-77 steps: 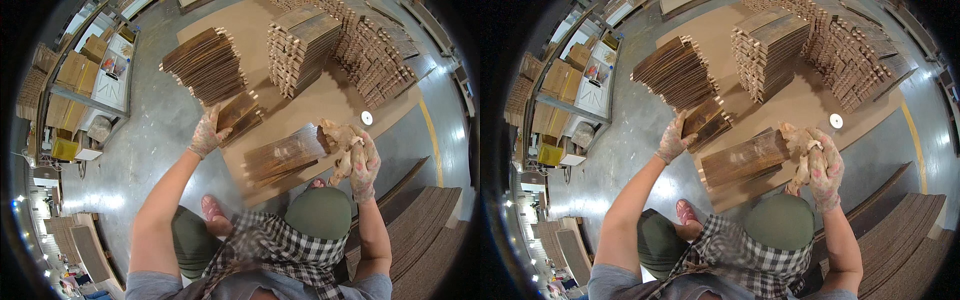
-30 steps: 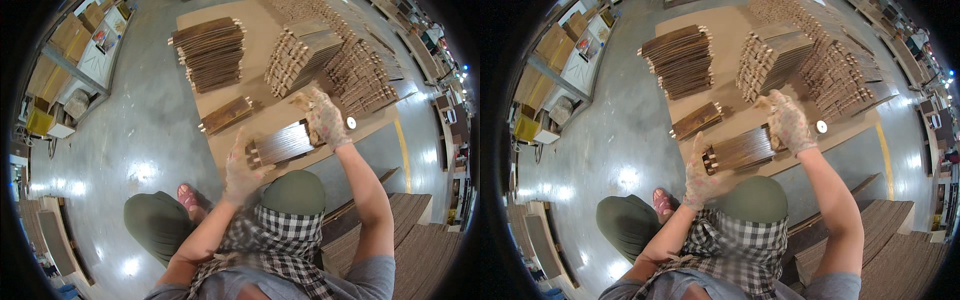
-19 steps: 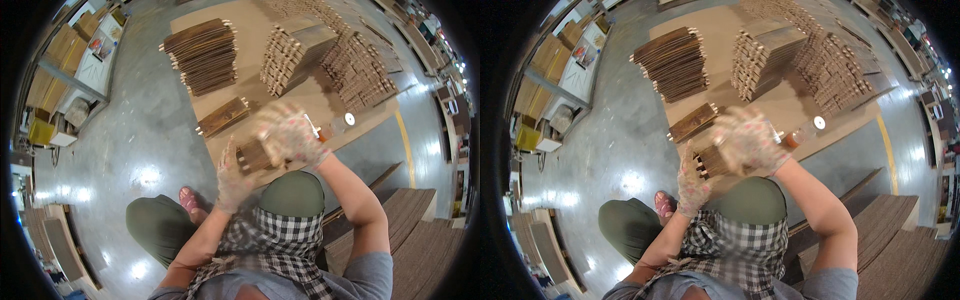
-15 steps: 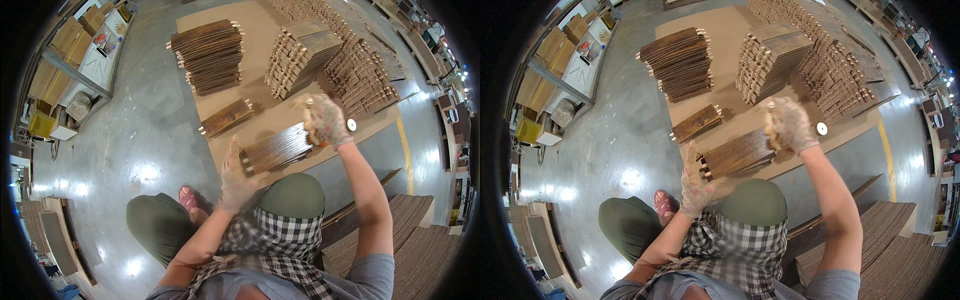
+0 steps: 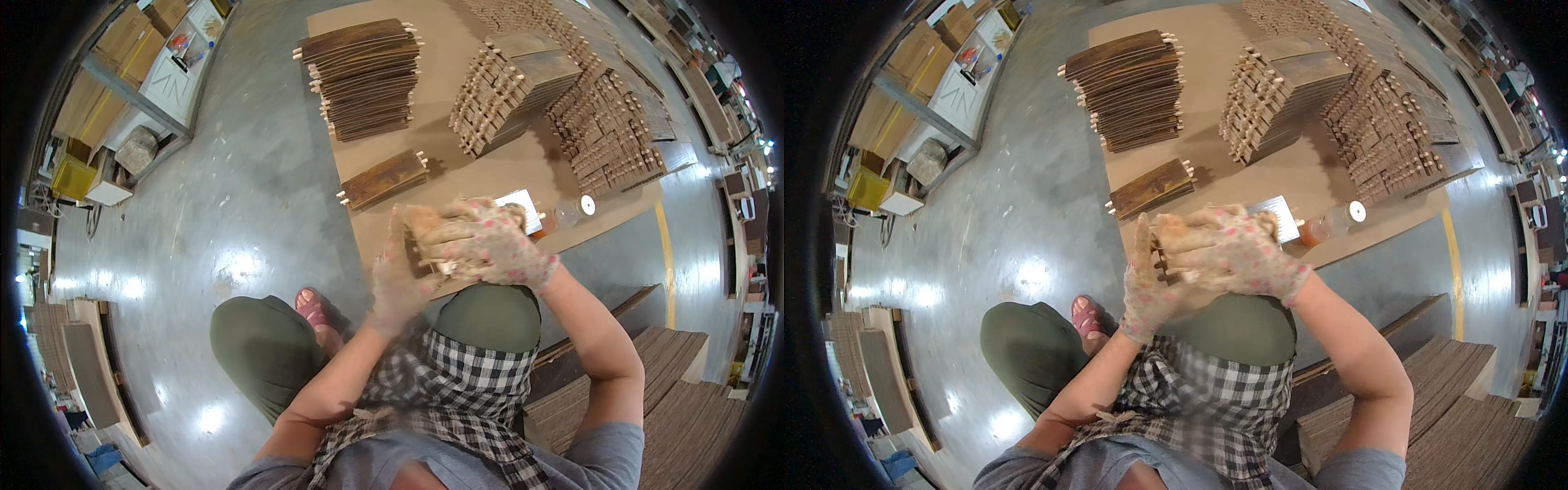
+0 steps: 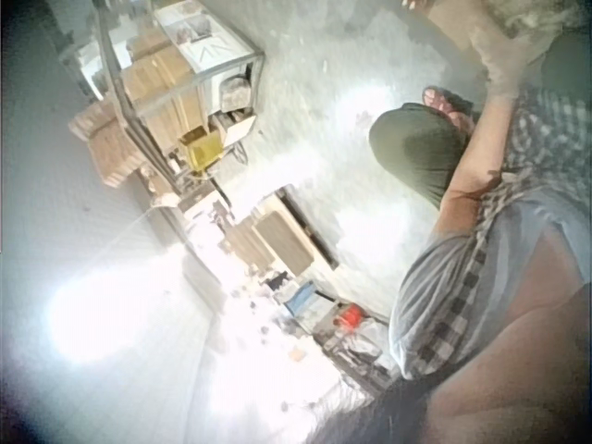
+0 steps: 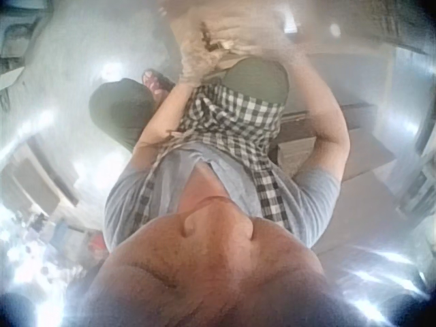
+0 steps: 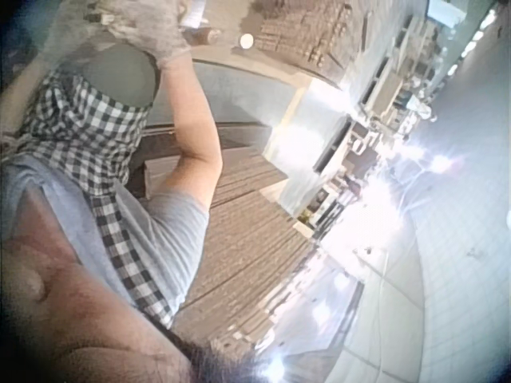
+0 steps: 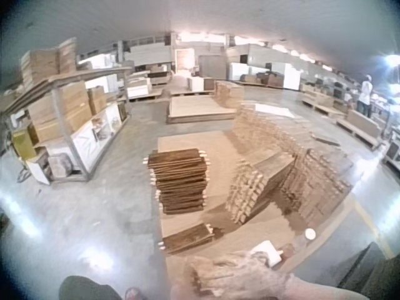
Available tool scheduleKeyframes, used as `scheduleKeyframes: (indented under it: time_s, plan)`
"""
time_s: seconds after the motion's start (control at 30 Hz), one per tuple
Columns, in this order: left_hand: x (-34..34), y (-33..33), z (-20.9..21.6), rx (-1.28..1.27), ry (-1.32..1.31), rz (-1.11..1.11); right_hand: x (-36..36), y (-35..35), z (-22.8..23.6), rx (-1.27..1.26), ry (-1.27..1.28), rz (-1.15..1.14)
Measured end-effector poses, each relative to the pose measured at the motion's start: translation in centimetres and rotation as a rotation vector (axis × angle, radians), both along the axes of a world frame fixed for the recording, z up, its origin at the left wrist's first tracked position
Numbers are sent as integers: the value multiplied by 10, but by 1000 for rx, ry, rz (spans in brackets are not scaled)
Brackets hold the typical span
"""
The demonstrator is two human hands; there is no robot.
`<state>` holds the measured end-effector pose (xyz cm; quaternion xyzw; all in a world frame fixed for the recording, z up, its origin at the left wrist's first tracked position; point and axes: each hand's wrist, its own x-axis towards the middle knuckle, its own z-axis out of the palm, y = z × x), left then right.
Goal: The person applies a liquid from a bottle to individual wooden slats and wipes each one with a cloth, handling the slats one at a time from a stack.
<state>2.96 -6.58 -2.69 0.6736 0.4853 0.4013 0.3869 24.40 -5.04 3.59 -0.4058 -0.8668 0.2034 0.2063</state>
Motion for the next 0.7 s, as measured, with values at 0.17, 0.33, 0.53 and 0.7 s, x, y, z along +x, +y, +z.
scheduleKeyframes:
  time_s: [0.17, 0.33, 0.53, 0.7]
  plan:
    - [3, -4, 2, -36, -50, -24, 62, -4, 4, 118, -173, -155]
    - [3, -2, -1, 17, -42, -14, 15, -7, -24, -201, 254, -46]
    - [5, -4, 14, -59, 55, -33, 103, 4, -15, 89, -112, -639]
    - [-1, 2, 15, 142, 329, -50, 77, -8, 5, -450, 527, -765]
